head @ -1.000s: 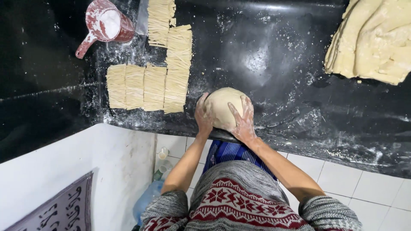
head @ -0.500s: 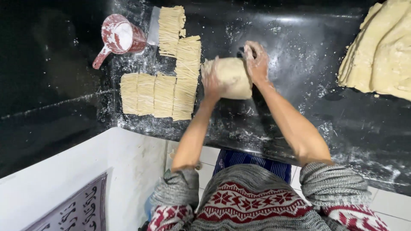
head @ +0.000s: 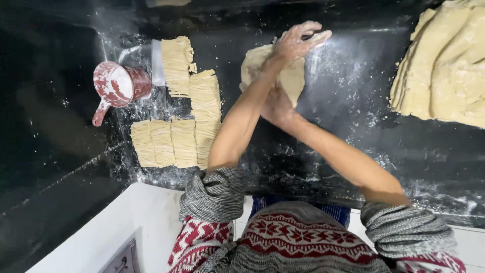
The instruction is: Kneading a ball of dough on a floured surface
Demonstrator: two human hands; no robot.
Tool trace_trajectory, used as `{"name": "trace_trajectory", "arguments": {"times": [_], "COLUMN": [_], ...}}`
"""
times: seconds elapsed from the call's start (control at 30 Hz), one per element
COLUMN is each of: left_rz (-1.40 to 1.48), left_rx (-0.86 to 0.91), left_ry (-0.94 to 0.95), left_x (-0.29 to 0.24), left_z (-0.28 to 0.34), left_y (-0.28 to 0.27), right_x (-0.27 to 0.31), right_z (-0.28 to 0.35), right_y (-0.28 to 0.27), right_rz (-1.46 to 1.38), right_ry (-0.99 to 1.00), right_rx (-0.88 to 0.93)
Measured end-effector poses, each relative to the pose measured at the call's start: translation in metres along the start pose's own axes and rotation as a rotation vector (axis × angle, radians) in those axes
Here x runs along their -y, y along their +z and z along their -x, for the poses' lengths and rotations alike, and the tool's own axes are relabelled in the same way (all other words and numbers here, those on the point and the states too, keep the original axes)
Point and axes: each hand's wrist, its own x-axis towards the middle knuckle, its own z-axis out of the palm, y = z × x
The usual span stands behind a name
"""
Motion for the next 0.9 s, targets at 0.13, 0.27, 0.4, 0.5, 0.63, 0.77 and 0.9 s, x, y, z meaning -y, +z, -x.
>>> {"name": "trace_trajectory", "arguments": {"times": [0.13,0.27,0.4,0.5,0.63,0.77,0.9], "left_rz": [-0.174,-0.024,-0.081,-0.172,-0.265,-0.698,-1.057], "left_rx": [-0.080,-0.478,-0.664,-0.594,-0.220,-0.049,0.156], "left_ry": [0.326,0.467,0.229,-0.011,-0.120,0.020,0.556], "left_x": [-0.039,-0.036,0.011,0.027,0.015,-0.098,-0.046], "left_z": [0.055,0.112,0.119,0.081,0.024,0.117,0.177], "left_y": [-0.044,-0.060,-0.036,-0.018,0.068,0.121,0.219], "right_x": [-0.064,-0.142,-0.131,-0.102,-0.081,-0.106,-0.119], "right_z": [-0.072,-0.072,-0.019,0.057,0.138,0.196,0.165], "right_y": [-0.130,-0.135,-0.150,-0.125,-0.134,-0.164,-0.254], "right_rz": [-0.007,-0.406,-0.702,-0.600,-0.583,-0.492,-0.649], "right_ry": [0.175,-0.014,0.276,0.433,0.658,0.758,0.653], "right_rx": [0.557,0.032,-0.081,-0.250,-0.274,-0.623,-0.497]}}
